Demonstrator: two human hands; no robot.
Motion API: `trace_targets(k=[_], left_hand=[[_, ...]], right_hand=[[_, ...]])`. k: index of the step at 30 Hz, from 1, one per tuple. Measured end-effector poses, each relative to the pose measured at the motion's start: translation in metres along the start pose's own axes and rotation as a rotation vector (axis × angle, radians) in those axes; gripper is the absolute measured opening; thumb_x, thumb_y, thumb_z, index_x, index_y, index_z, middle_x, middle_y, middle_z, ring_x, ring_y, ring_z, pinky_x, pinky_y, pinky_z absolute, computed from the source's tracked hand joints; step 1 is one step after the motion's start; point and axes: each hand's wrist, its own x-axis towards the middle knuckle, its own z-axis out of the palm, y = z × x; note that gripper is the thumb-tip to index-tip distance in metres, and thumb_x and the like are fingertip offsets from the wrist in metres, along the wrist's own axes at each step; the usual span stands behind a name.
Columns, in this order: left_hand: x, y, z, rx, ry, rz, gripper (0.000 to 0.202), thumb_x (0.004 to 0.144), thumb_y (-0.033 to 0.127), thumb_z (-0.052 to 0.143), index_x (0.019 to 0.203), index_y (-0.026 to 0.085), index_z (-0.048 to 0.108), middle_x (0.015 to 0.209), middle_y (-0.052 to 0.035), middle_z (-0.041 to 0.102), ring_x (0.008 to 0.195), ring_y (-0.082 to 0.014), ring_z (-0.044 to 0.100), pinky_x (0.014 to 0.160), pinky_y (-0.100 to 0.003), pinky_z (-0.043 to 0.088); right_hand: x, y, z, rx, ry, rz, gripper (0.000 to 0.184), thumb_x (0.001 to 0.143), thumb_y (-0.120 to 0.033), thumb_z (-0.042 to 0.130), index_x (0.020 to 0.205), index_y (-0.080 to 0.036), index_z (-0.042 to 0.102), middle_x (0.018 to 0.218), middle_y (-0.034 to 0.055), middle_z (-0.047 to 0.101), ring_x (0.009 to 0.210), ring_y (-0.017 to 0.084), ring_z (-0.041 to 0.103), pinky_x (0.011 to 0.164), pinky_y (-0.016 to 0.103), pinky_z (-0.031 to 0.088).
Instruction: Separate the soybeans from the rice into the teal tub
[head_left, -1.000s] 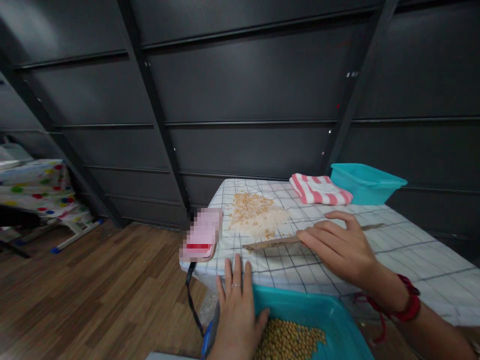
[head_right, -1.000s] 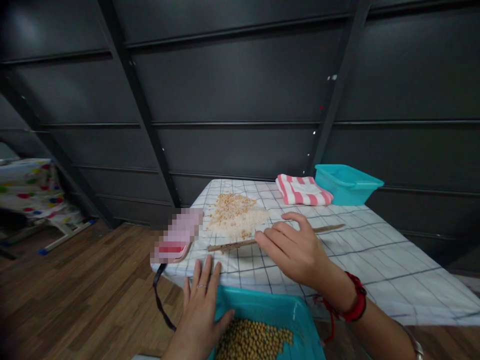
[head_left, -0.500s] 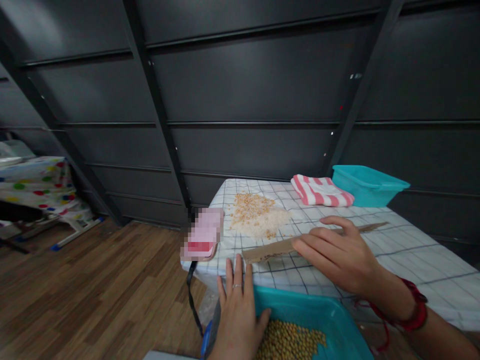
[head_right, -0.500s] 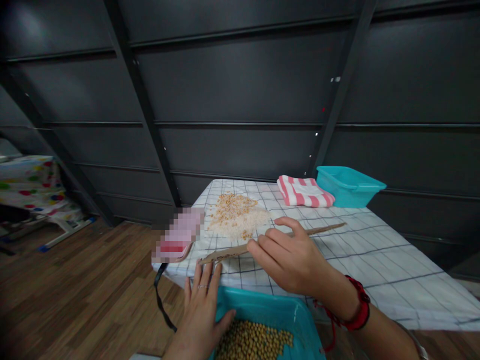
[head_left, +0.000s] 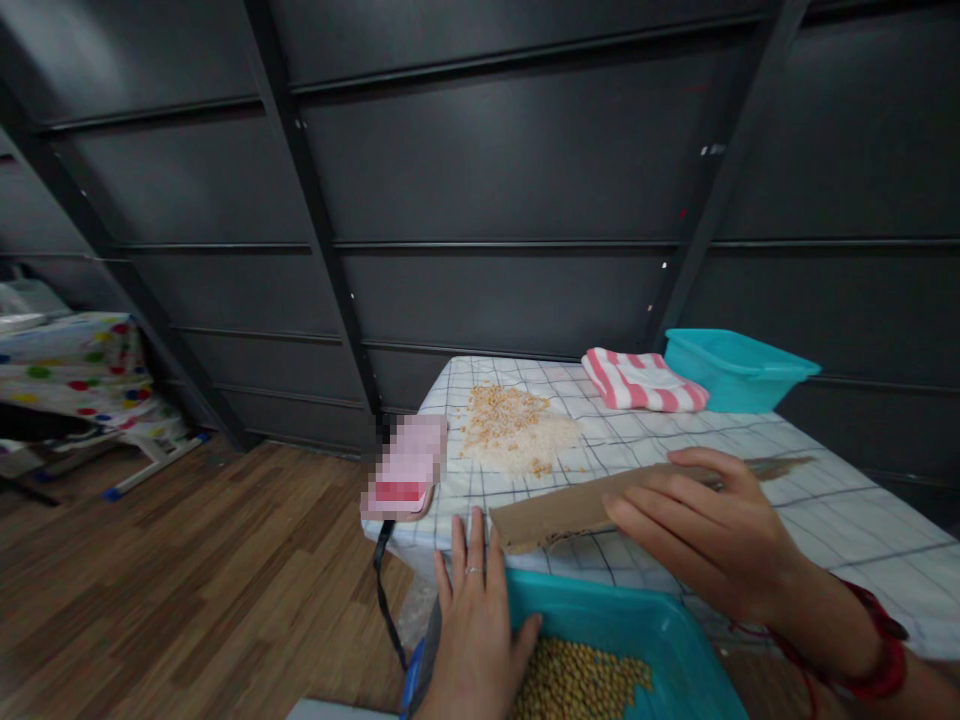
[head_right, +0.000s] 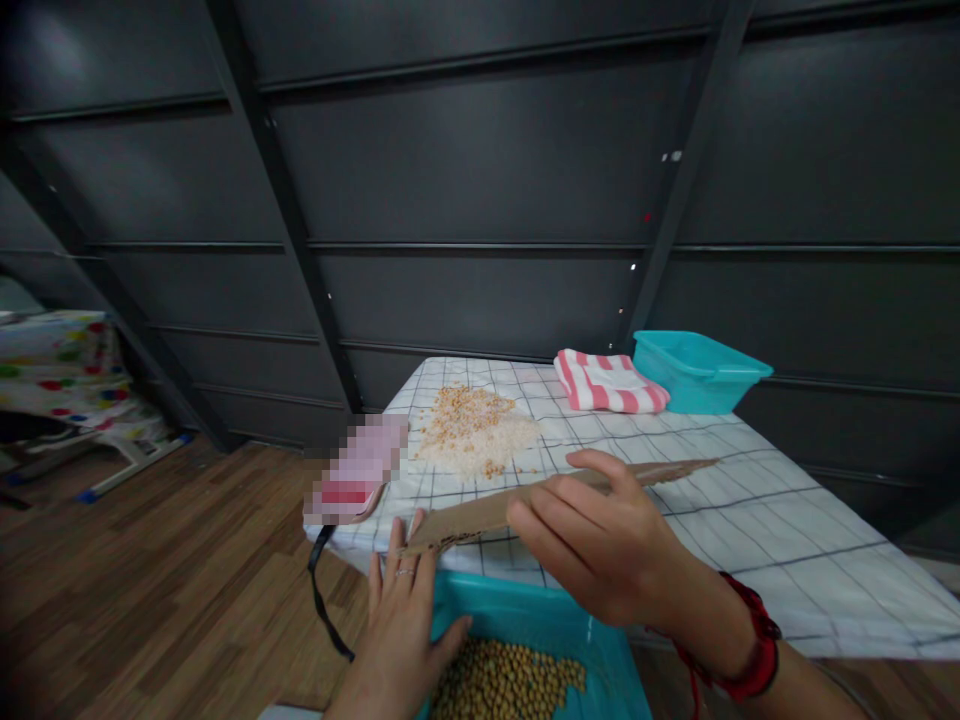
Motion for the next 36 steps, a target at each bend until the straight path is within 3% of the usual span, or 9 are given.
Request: trace_targets(k=[4,11,17,23,36], left_hand=[[0.0,0.004,-0.004,-0.005,-0.016,-0.016,0.067,0.067,0.025,0.046,0.129,0.005,0.03,0.144,-0.0178,0.014,0.129,-0.0338,-0.003,0.102,-0.061,0.011],[-0.001,0.008,-0.013,-0.008,-0.112,-0.067,0.073,0.069,0.025,0.045,0.132,-0.001,0.019,0.144,-0.0182,0.009,0.126,-0.0312,-0.012,0.104,-0.057,0.007],[-0.002,0.005,-0.007,-0.03,-0.06,-0.046,0.072,0.07,0.025,0.043,0.133,0.001,0.018,0.144,-0.019,0.012,0.126,-0.0321,-0.01,0.102,-0.06,0.008],[-0.003,-0.002,0.005,-0.054,0.04,0.018,0.072,0.071,0.027,0.044,0.134,0.005,0.018,0.144,-0.0172,0.012,0.127,-0.0327,-0.007,0.101,-0.062,0.01],[-0.001,0.001,0.0,-0.038,-0.011,-0.023,0.072,0.069,0.027,0.045,0.133,0.003,0.021,0.143,-0.0181,0.014,0.127,-0.0337,-0.006,0.101,-0.062,0.01]], right_hand=[[0.001,0.001,0.0,-0.007,-0.01,0.01,0.024,0.088,-0.012,0.029,0.089,-0.017,0.052,0.072,-0.0021,0.064,0.066,0.01,0.05,0.079,0.035,0.032],[0.003,0.003,0.005,-0.039,-0.007,0.009,0.017,0.086,-0.011,0.036,0.089,-0.016,0.052,0.07,-0.0016,0.063,0.065,0.011,0.05,0.079,0.035,0.033],[0.004,0.004,0.004,-0.077,0.048,0.034,0.015,0.084,-0.01,0.04,0.089,-0.016,0.052,0.07,-0.001,0.063,0.066,0.012,0.05,0.079,0.036,0.033],[0.011,0.003,0.008,-0.09,0.017,0.007,0.018,0.086,-0.011,0.035,0.088,-0.015,0.053,0.067,-0.0014,0.063,0.065,0.012,0.05,0.078,0.036,0.033],[0.005,0.003,0.004,-0.056,0.029,0.013,0.016,0.085,-0.011,0.037,0.09,-0.015,0.052,0.07,-0.0008,0.063,0.066,0.012,0.051,0.078,0.036,0.033]])
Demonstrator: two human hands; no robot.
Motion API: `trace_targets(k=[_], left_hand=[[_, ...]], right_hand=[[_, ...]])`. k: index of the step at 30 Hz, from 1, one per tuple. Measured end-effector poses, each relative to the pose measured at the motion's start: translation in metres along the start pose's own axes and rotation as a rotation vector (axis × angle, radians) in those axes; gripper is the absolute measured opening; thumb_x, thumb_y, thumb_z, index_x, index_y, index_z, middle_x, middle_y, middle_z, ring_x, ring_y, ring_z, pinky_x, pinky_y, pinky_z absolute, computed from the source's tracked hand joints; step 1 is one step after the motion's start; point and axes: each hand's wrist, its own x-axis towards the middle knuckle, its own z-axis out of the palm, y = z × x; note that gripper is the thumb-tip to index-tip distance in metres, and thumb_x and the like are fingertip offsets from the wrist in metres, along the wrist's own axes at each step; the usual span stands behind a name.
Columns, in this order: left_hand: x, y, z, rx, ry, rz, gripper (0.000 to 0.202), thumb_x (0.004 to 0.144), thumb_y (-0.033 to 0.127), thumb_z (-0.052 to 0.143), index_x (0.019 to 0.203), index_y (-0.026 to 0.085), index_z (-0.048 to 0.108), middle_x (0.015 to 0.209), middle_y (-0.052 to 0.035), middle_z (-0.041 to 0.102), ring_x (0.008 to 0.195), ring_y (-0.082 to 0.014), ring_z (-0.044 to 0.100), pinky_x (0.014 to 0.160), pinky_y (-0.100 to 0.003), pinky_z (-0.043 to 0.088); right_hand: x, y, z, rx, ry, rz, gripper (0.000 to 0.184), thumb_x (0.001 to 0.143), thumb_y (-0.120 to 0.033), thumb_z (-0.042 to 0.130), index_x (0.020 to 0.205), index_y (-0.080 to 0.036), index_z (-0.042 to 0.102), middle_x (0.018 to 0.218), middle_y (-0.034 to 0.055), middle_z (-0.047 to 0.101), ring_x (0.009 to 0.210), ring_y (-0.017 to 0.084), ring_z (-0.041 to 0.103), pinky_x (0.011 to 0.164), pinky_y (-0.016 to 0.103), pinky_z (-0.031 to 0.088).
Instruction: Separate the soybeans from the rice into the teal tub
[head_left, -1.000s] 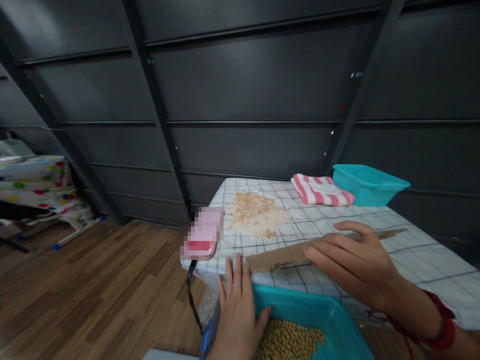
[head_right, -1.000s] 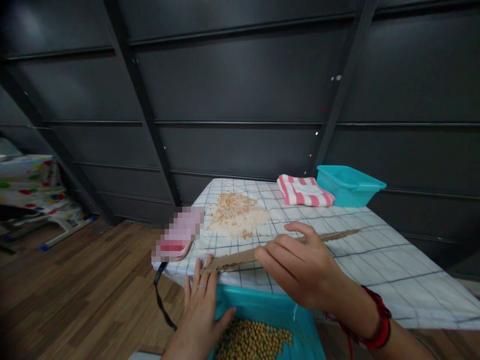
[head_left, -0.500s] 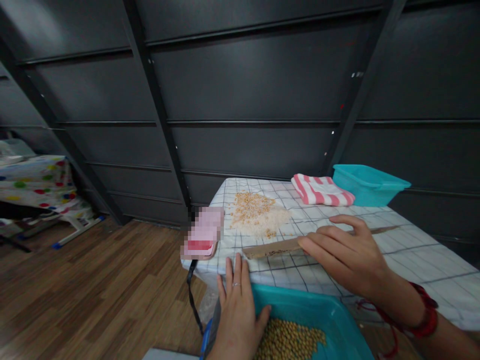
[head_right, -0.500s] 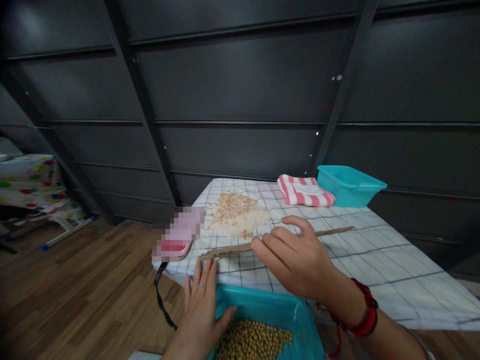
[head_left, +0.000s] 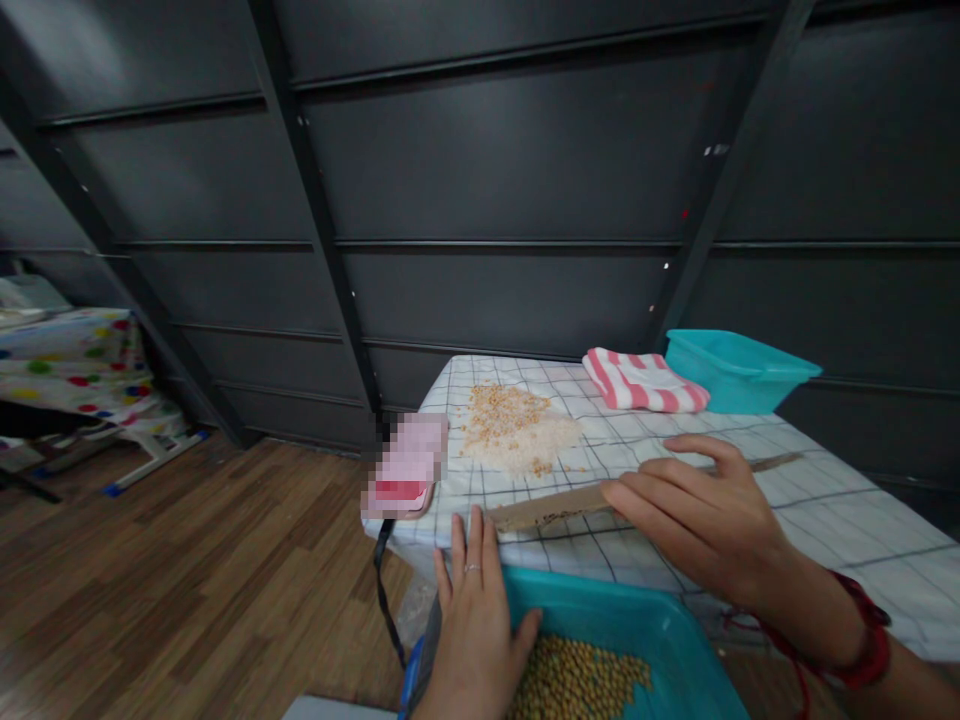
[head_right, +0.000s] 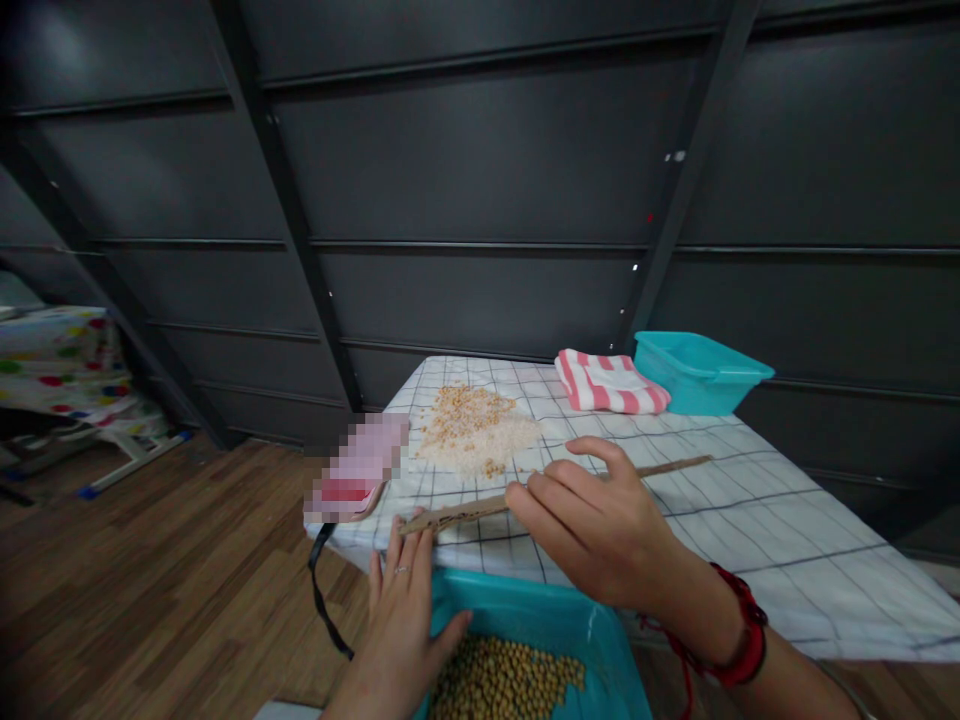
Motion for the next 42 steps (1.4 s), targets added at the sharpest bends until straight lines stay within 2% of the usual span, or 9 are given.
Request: trace_targets(k=[5,12,17,20,25,30,34,37,42], left_hand=[[-0.002,-0.005,0.007,-0.014,0.064,0.059,0.071,0.073,0.026,0.042,0.135,0.006,0.015,0.144,-0.0169,0.009,0.127,-0.0319,-0.009,0.101,-0.062,0.011],[-0.004,-0.005,0.007,-0.028,0.061,0.062,0.072,0.072,0.026,0.043,0.135,0.007,0.014,0.144,-0.016,0.013,0.128,-0.033,-0.006,0.101,-0.063,0.012],[-0.001,0.004,-0.004,-0.003,-0.016,-0.019,0.071,0.069,0.026,0.046,0.132,0.002,0.023,0.142,-0.0194,0.018,0.128,-0.034,-0.003,0.102,-0.06,0.01],[0.0,0.007,-0.008,0.009,-0.041,-0.027,0.069,0.069,0.024,0.046,0.13,-0.001,0.024,0.142,-0.0207,0.016,0.128,-0.0331,-0.005,0.103,-0.058,0.009],[0.0,0.008,-0.009,-0.003,-0.023,-0.02,0.072,0.069,0.022,0.045,0.131,-0.002,0.019,0.143,-0.0207,0.007,0.127,-0.0331,-0.008,0.102,-0.06,0.01],[0.0,0.003,-0.003,-0.02,0.014,-0.01,0.073,0.068,0.022,0.044,0.132,-0.001,0.018,0.143,-0.0214,0.009,0.128,-0.034,-0.004,0.102,-0.061,0.009],[-0.002,-0.004,0.006,-0.047,0.083,0.053,0.073,0.069,0.023,0.044,0.134,0.006,0.016,0.144,-0.0178,0.008,0.128,-0.0331,-0.006,0.101,-0.062,0.011],[-0.002,-0.002,0.005,-0.037,0.063,0.037,0.073,0.069,0.023,0.044,0.134,0.006,0.018,0.144,-0.0165,0.007,0.128,-0.0327,-0.007,0.101,-0.062,0.009],[-0.002,0.008,-0.004,-0.02,-0.013,-0.013,0.071,0.068,0.023,0.044,0.132,0.002,0.021,0.143,-0.0188,0.009,0.128,-0.0332,-0.004,0.102,-0.06,0.009]], right_hand=[[0.006,0.001,0.003,-0.04,0.013,-0.005,0.014,0.084,-0.01,0.039,0.088,-0.015,0.052,0.068,-0.0007,0.063,0.064,0.012,0.05,0.077,0.036,0.034],[0.004,-0.001,0.003,-0.004,-0.031,-0.015,0.019,0.086,-0.01,0.034,0.087,-0.015,0.052,0.068,-0.0013,0.062,0.064,0.012,0.049,0.077,0.036,0.033],[0.002,-0.002,0.001,0.007,-0.027,-0.007,0.019,0.086,-0.01,0.034,0.088,-0.016,0.052,0.068,-0.0016,0.062,0.065,0.011,0.049,0.078,0.036,0.033],[-0.001,-0.002,0.0,0.024,-0.025,-0.006,0.018,0.086,-0.011,0.034,0.089,-0.015,0.052,0.069,-0.0014,0.063,0.064,0.011,0.049,0.078,0.036,0.033],[-0.011,0.0,-0.002,0.059,-0.046,0.021,0.018,0.086,-0.009,0.035,0.089,-0.016,0.052,0.07,-0.002,0.063,0.065,0.011,0.05,0.08,0.036,0.033],[-0.02,0.006,-0.008,0.154,-0.057,0.077,0.018,0.086,-0.009,0.036,0.086,-0.019,0.052,0.07,-0.0039,0.062,0.064,0.01,0.051,0.082,0.035,0.033],[-0.029,0.009,-0.019,0.224,-0.072,0.16,0.023,0.087,-0.01,0.033,0.081,-0.023,0.051,0.066,-0.0071,0.06,0.058,0.009,0.052,0.081,0.033,0.034],[-0.034,0.014,-0.028,0.18,-0.042,0.2,0.026,0.085,-0.007,0.032,0.081,-0.025,0.051,0.064,-0.0074,0.06,0.057,0.01,0.053,0.079,0.034,0.035],[-0.027,0.022,-0.025,-0.068,0.04,0.128,0.021,0.082,-0.004,0.04,0.081,-0.021,0.052,0.062,-0.0039,0.061,0.057,0.011,0.054,0.073,0.035,0.036]])
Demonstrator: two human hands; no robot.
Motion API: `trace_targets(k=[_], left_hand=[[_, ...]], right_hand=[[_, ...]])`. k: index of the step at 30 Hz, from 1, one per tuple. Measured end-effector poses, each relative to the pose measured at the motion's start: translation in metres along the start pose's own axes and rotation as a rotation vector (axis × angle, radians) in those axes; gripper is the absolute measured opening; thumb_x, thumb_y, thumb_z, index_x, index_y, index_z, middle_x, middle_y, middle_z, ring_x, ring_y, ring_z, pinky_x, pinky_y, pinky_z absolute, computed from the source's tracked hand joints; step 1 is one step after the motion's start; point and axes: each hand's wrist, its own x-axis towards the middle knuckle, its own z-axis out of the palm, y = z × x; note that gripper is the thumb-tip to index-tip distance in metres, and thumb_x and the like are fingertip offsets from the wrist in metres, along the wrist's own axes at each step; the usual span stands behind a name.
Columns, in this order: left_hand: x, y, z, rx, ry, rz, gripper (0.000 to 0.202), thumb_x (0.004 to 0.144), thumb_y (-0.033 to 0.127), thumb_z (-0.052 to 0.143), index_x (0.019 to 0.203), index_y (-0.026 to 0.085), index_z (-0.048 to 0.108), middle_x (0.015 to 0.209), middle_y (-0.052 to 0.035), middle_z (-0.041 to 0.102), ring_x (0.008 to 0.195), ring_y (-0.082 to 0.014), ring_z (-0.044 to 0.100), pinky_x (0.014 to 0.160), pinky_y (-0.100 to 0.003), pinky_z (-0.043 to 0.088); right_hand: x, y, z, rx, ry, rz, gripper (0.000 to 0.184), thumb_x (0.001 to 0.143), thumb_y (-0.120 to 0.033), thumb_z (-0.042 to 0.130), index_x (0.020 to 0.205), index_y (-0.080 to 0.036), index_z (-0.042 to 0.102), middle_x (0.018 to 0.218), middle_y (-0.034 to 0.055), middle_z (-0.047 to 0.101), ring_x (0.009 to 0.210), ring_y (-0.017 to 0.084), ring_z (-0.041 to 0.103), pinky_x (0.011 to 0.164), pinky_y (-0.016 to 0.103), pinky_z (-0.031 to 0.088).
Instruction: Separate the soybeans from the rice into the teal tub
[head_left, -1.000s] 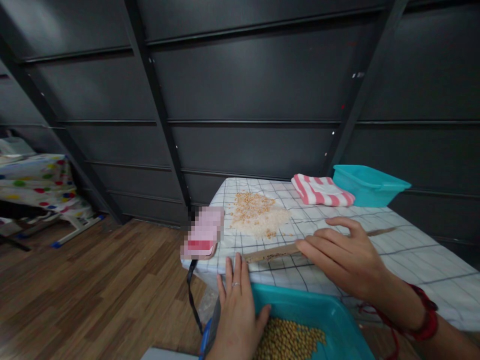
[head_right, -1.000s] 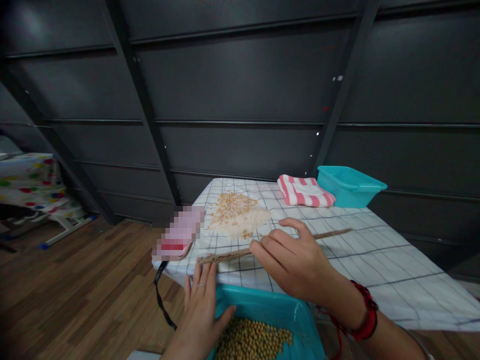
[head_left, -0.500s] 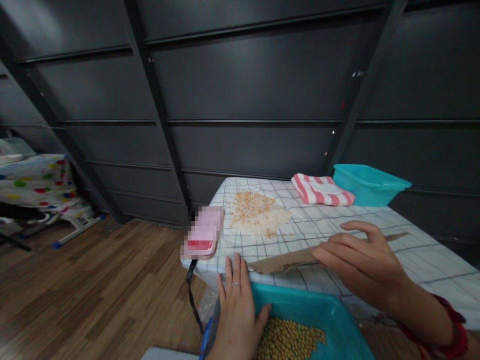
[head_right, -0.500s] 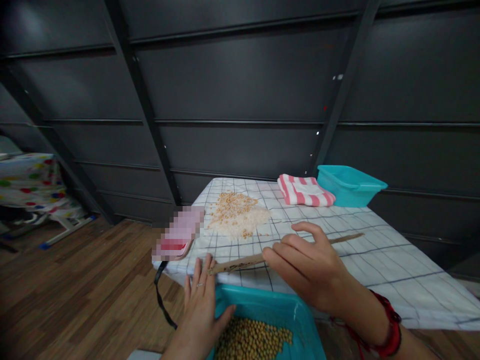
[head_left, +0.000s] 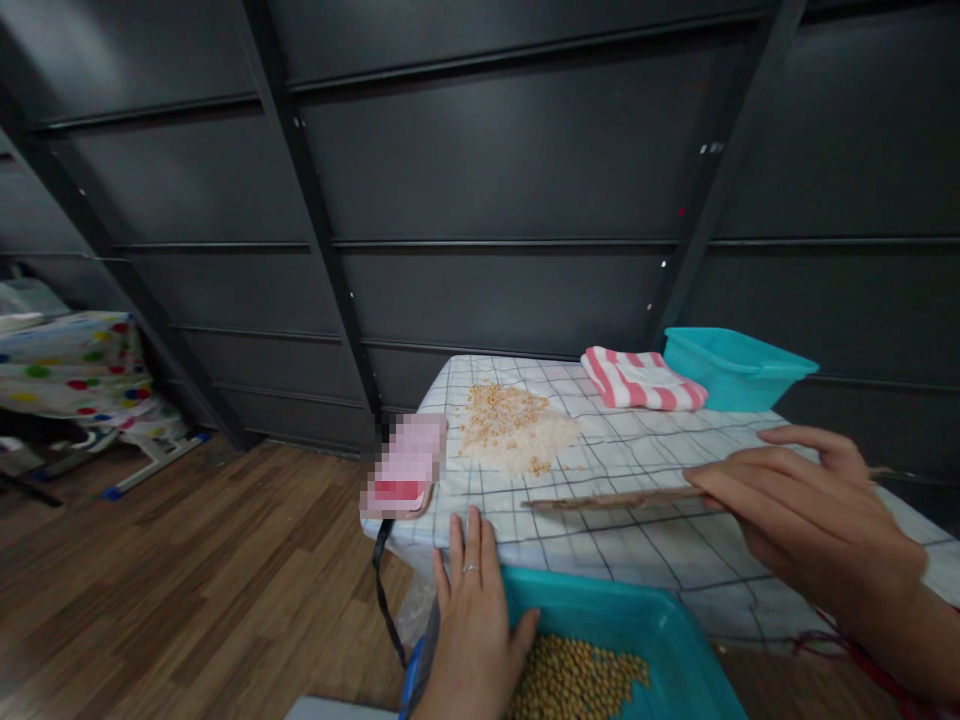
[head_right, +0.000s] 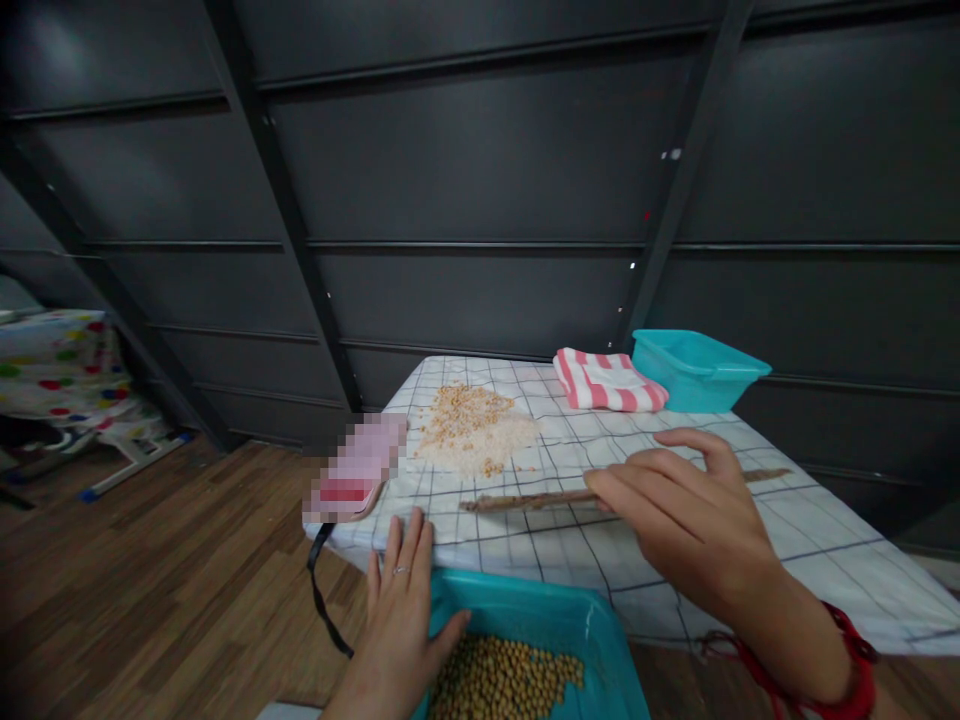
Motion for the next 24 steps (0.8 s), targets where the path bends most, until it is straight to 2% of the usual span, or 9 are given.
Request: trace_targets(k=[3,8,15,20,24], left_hand=[[0.0,-0.002,0.004,0.012,0.027,0.02,0.07,0.069,0.023,0.044,0.132,0.003,0.022,0.143,-0.0185,0.009,0.128,-0.0335,-0.004,0.101,-0.062,0.011],[0.0,-0.009,0.011,0.013,0.079,0.069,0.07,0.071,0.027,0.043,0.134,0.007,0.02,0.144,-0.0162,0.012,0.129,-0.0322,-0.002,0.101,-0.062,0.011],[-0.001,-0.002,0.006,0.019,0.034,0.014,0.07,0.069,0.026,0.044,0.133,0.005,0.023,0.143,-0.0164,0.011,0.129,-0.0326,-0.002,0.102,-0.06,0.01],[-0.003,-0.005,0.009,0.016,0.041,0.043,0.07,0.071,0.025,0.044,0.134,0.005,0.021,0.144,-0.0157,0.007,0.128,-0.0324,-0.006,0.102,-0.06,0.009],[-0.003,-0.001,0.003,0.031,0.001,0.021,0.069,0.071,0.024,0.044,0.133,0.003,0.021,0.143,-0.0171,0.006,0.127,-0.0328,-0.006,0.102,-0.06,0.008]], right_hand=[[0.003,0.001,0.01,-0.08,0.002,-0.027,0.015,0.08,-0.005,0.046,0.084,-0.019,0.053,0.065,-0.0019,0.063,0.059,0.013,0.054,0.072,0.036,0.037],[0.002,0.008,0.026,-0.163,0.0,-0.035,0.02,0.077,-0.005,0.05,0.093,-0.016,0.054,0.07,0.0016,0.065,0.064,0.015,0.055,0.073,0.037,0.037],[0.001,0.02,0.042,-0.164,0.013,-0.038,0.015,0.078,-0.007,0.049,0.088,-0.017,0.055,0.067,0.0002,0.064,0.063,0.014,0.054,0.072,0.034,0.037],[-0.001,0.017,0.044,-0.148,-0.003,-0.055,0.013,0.078,-0.006,0.049,0.088,-0.013,0.054,0.067,0.0011,0.063,0.064,0.014,0.053,0.072,0.035,0.037],[-0.002,0.015,0.037,-0.108,-0.011,-0.059,0.013,0.079,-0.006,0.049,0.089,-0.014,0.054,0.067,0.0008,0.062,0.064,0.014,0.053,0.073,0.035,0.037]])
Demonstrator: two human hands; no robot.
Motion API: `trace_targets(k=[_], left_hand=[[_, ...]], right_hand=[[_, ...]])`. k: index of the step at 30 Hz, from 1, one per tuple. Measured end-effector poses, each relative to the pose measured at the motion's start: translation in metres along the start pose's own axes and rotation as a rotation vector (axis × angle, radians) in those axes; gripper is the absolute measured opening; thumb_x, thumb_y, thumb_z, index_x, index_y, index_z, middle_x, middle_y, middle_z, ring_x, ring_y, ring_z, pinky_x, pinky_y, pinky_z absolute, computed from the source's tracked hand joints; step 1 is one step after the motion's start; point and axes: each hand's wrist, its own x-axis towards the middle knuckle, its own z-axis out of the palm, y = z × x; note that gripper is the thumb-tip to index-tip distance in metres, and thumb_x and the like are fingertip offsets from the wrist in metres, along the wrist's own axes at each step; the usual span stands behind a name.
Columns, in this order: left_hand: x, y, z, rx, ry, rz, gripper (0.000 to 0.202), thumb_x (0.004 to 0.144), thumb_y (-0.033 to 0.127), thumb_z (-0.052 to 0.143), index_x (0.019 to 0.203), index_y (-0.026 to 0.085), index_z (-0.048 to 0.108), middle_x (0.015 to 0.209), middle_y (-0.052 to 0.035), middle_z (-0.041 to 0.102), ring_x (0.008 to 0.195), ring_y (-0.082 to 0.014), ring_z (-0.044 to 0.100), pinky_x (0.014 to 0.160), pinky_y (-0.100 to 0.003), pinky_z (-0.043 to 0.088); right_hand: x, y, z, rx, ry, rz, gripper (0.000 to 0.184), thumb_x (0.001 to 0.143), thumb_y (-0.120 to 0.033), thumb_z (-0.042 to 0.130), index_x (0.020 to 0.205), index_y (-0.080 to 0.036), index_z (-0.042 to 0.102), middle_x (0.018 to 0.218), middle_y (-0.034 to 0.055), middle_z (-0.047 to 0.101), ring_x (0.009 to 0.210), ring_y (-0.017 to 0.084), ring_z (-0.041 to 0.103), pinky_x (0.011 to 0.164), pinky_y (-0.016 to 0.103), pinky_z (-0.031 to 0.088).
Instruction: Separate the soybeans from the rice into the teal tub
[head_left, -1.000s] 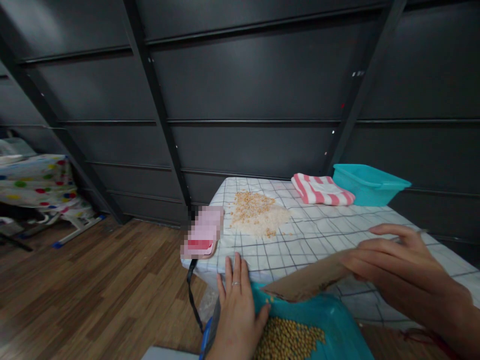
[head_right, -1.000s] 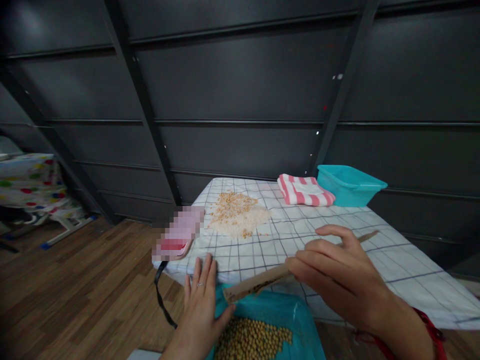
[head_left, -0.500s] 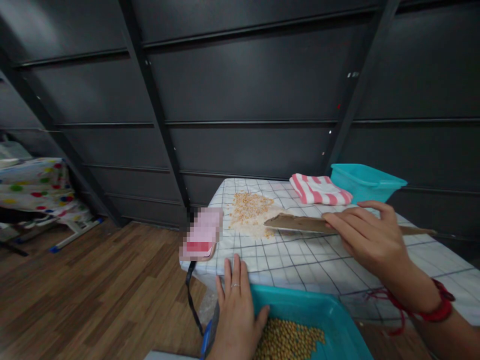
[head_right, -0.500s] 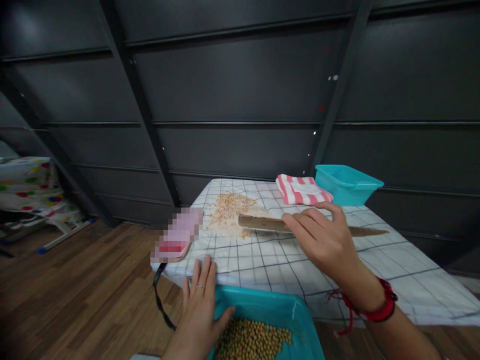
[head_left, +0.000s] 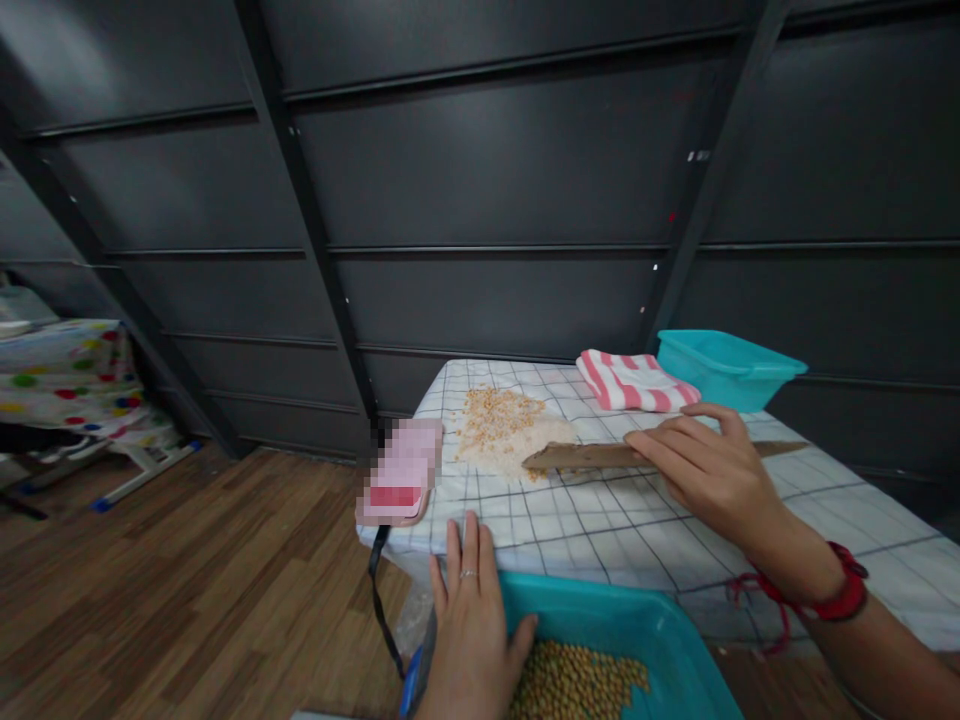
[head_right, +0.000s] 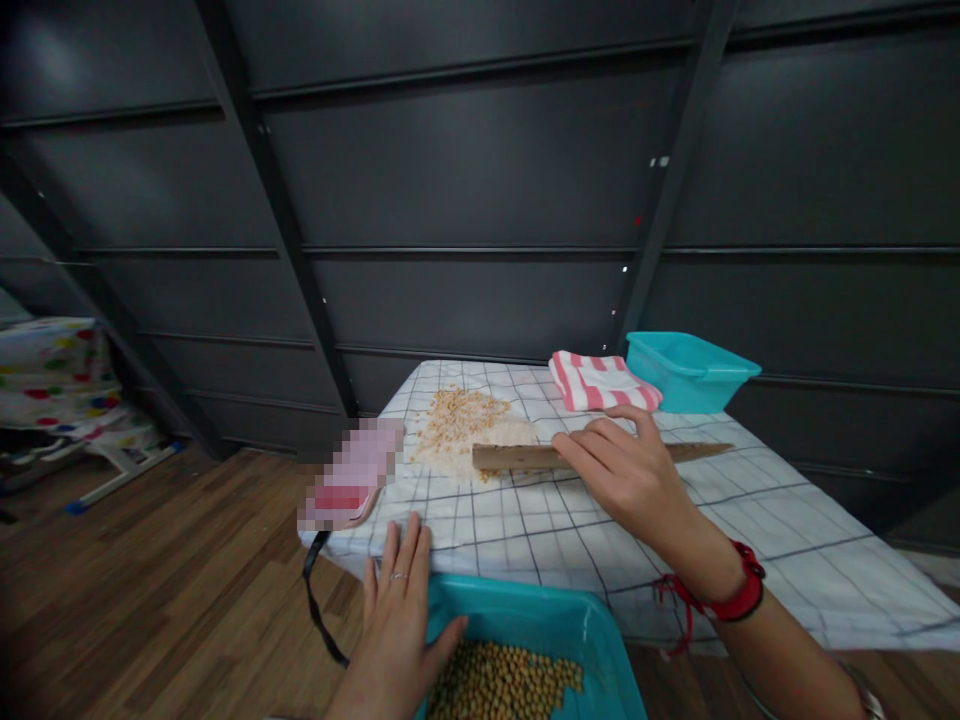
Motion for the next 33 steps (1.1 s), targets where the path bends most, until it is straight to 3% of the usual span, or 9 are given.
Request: trace_targets(k=[6,13,23,33], left_hand=[[0.003,0.005,-0.007,0.022,-0.056,-0.032,0.071,0.071,0.024,0.045,0.133,0.0,0.02,0.142,-0.0178,0.002,0.126,-0.0324,-0.009,0.102,-0.06,0.007],[0.002,0.012,-0.017,0.084,-0.169,-0.088,0.072,0.073,0.025,0.044,0.134,0.0,0.013,0.141,-0.0147,-0.005,0.124,-0.0301,-0.014,0.103,-0.056,0.005],[0.004,0.009,-0.014,0.039,-0.099,-0.058,0.071,0.071,0.023,0.046,0.133,0.001,0.02,0.141,-0.0165,0.002,0.125,-0.0319,-0.009,0.102,-0.059,0.007],[0.005,0.012,-0.018,0.079,-0.152,-0.076,0.072,0.073,0.025,0.044,0.134,0.001,0.014,0.142,-0.0144,-0.004,0.124,-0.0297,-0.014,0.103,-0.056,0.005]], right_hand=[[-0.002,0.001,-0.01,0.042,-0.009,-0.01,0.016,0.078,-0.004,0.05,0.09,-0.013,0.053,0.069,0.0018,0.063,0.064,0.014,0.053,0.074,0.037,0.037],[0.002,0.0,0.002,-0.005,0.031,-0.021,0.018,0.078,-0.002,0.047,0.091,-0.014,0.053,0.068,0.0021,0.063,0.064,0.014,0.053,0.073,0.036,0.036],[0.006,-0.01,-0.006,0.093,0.025,-0.039,0.018,0.079,-0.003,0.046,0.092,-0.014,0.052,0.07,0.0029,0.064,0.066,0.014,0.053,0.076,0.037,0.037],[0.012,-0.019,-0.013,0.141,0.028,-0.039,0.016,0.079,-0.003,0.046,0.087,-0.015,0.053,0.068,0.002,0.064,0.063,0.013,0.053,0.075,0.037,0.037]])
